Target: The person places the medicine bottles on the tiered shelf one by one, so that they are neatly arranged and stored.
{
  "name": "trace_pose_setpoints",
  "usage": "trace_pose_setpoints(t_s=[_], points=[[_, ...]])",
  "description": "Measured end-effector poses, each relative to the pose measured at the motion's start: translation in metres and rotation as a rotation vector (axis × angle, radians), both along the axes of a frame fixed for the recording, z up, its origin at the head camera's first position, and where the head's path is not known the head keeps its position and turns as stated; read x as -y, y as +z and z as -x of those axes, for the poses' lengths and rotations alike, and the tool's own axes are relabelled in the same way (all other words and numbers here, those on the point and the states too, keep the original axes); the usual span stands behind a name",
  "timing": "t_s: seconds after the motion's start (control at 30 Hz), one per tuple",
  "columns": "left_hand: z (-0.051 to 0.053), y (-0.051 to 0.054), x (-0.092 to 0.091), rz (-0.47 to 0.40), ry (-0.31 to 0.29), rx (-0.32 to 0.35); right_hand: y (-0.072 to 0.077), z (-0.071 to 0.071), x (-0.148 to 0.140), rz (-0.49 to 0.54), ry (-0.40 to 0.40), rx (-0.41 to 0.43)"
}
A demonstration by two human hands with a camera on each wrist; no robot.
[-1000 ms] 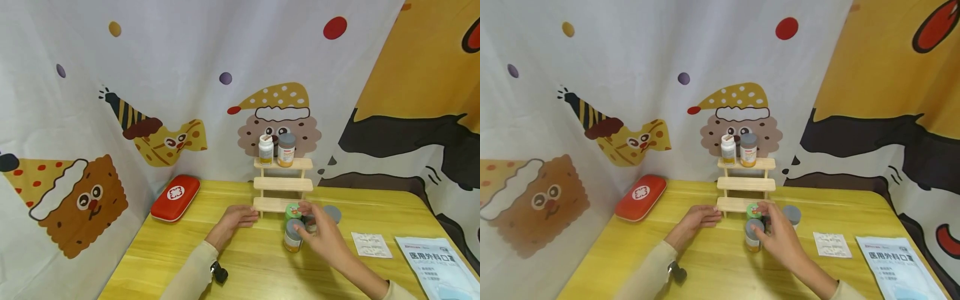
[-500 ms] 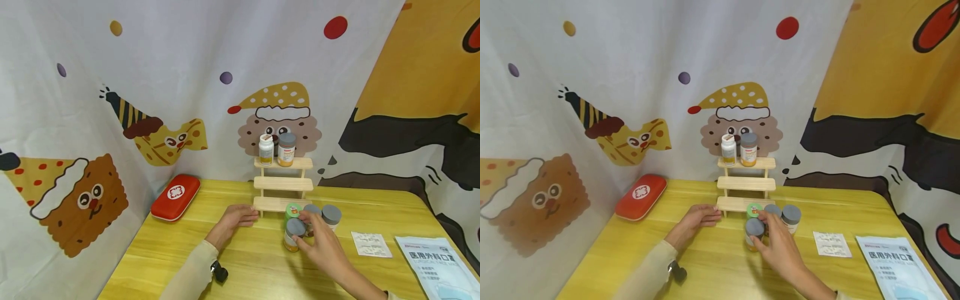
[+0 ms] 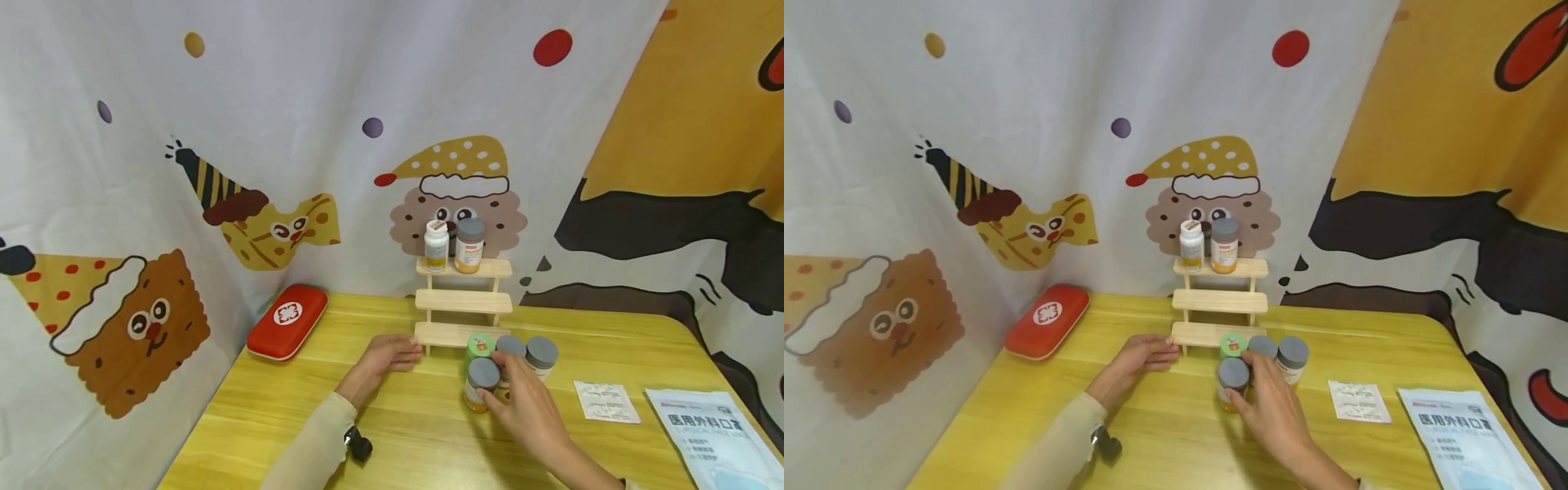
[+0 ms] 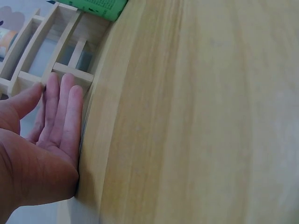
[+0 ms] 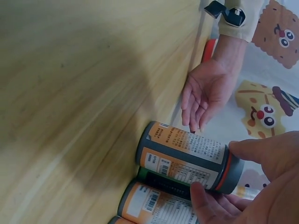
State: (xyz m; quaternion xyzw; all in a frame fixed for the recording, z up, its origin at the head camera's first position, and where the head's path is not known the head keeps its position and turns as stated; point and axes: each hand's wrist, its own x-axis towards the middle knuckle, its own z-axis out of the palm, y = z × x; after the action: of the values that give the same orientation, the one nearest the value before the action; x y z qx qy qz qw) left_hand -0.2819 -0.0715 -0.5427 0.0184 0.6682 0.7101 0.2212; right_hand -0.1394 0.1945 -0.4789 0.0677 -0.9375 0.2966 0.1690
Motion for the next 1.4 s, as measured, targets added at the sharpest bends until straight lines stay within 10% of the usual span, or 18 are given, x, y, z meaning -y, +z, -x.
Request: trace_pose_setpoints(t_s=[0.8,1.4], points=[[0.004,-0.005,0.0,-0.015,0.006,-0.003,-0.002,0.001,-0.008,0.072,0.024,-0.043],[0.004,-0.006,0.0,-0.011,0.006,0.005,0.051,-0.005,-0.035,0.079,0.096,-0.163]])
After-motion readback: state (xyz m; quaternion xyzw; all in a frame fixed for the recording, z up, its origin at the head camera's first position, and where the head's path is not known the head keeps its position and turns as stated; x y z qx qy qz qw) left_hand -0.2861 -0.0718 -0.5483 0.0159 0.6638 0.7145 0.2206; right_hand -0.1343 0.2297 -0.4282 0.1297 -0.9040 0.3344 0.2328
